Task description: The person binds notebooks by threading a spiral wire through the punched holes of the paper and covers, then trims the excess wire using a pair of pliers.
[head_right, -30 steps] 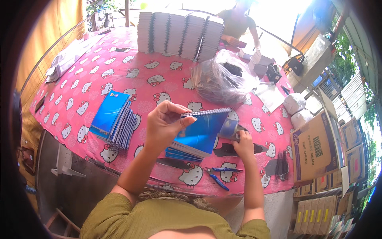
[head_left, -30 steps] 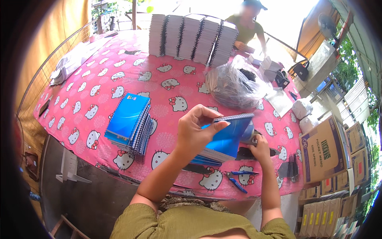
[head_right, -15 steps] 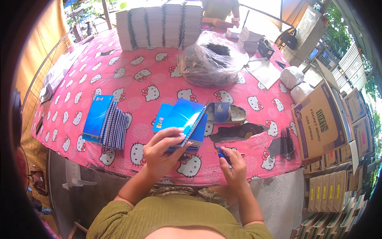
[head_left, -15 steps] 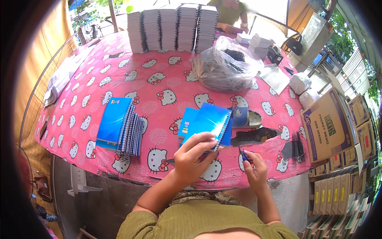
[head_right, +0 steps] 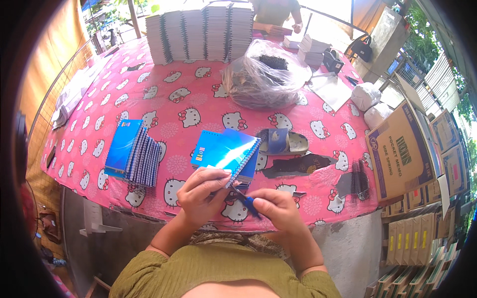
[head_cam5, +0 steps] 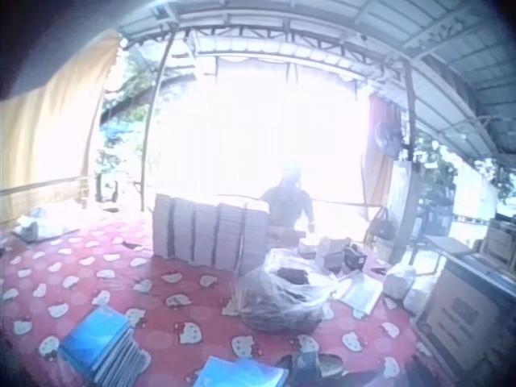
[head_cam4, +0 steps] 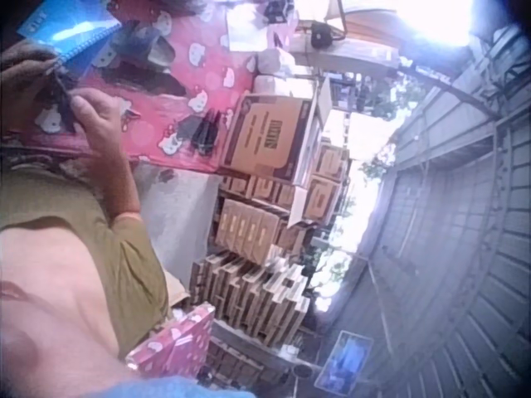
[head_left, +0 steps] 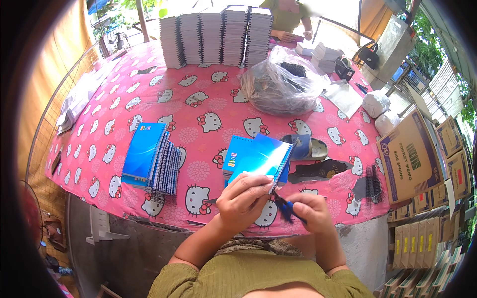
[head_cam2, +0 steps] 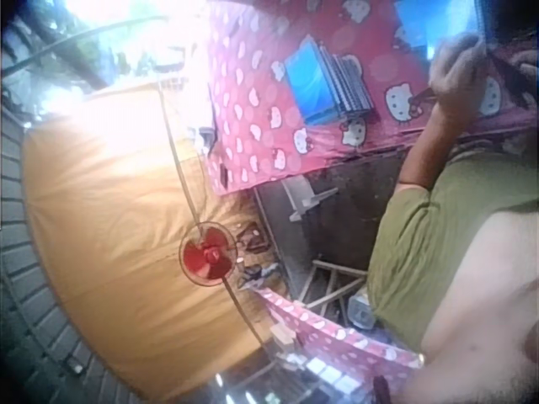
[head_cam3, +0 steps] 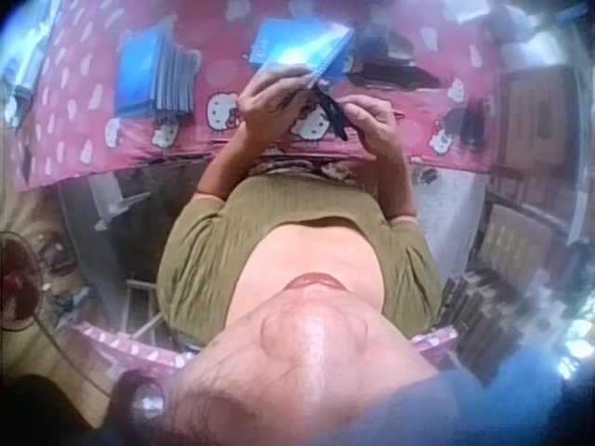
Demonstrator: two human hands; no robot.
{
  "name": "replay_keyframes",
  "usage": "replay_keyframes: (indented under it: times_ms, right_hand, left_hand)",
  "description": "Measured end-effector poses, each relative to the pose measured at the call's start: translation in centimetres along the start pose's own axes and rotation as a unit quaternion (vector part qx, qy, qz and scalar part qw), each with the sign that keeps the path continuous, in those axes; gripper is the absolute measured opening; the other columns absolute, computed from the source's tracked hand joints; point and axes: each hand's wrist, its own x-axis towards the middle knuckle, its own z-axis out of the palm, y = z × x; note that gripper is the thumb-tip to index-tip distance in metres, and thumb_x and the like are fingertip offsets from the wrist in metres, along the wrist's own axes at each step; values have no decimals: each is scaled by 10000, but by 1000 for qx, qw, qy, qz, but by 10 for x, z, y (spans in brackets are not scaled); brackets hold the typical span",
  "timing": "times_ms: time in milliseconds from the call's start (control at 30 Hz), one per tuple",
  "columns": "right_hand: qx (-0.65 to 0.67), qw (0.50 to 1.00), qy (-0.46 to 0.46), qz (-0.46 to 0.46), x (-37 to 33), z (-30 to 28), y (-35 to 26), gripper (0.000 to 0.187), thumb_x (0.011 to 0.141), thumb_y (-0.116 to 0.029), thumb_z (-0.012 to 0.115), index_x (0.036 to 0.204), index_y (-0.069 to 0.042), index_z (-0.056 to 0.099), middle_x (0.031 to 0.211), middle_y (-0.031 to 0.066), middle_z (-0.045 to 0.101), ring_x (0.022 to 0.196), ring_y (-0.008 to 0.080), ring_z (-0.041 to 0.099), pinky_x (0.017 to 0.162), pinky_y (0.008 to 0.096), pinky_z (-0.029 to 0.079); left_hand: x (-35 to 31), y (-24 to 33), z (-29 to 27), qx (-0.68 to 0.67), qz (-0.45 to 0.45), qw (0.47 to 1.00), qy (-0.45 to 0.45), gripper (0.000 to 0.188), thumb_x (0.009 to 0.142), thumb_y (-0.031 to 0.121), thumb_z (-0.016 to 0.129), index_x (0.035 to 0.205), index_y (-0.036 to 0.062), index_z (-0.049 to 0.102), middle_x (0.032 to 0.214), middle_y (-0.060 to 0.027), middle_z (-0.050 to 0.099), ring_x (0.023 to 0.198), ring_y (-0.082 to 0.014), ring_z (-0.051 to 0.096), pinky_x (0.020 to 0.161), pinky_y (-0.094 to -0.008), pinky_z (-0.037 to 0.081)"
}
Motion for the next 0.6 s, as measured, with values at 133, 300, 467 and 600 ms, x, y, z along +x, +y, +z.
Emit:
replay_keyframes:
  times_ms: [133,300,467,600]
  right_hand:
    - [218,967,-90,101,3,7,-1,439,926,-306,592,965,130,617,884,207,675,786,261,681,713,343,559]
    - [-250,947,169,-109,-13,-1,20,366,804,-204,738,1066,23,619,1034,106,645,928,183,608,828,300,468]
    - [-560,780,246,-131,-19,-36,76,452,706,-230,792,1065,-19,616,1077,161,597,1074,344,554,981,434,408]
    - [-590,766,223,-128,-15,-36,63,511,686,-277,810,1078,-27,597,1195,196,543,1136,384,507,1023,472,364]
  left_hand:
    - [0,-2,-9,24,32,999,1,219,691,-51,787,837,8,635,939,-116,677,791,-228,668,644,-305,529]
    - [37,-13,-93,-126,-166,907,367,162,849,-4,675,781,36,534,1004,-161,659,855,-141,605,758,-316,517]
    - [-1,-66,-194,121,-279,883,358,157,883,22,644,790,30,518,990,-186,659,873,-116,601,755,-253,499]
    - [-37,-83,-207,166,-288,870,363,92,891,18,626,880,-3,537,996,-173,662,926,-139,613,818,-252,495]
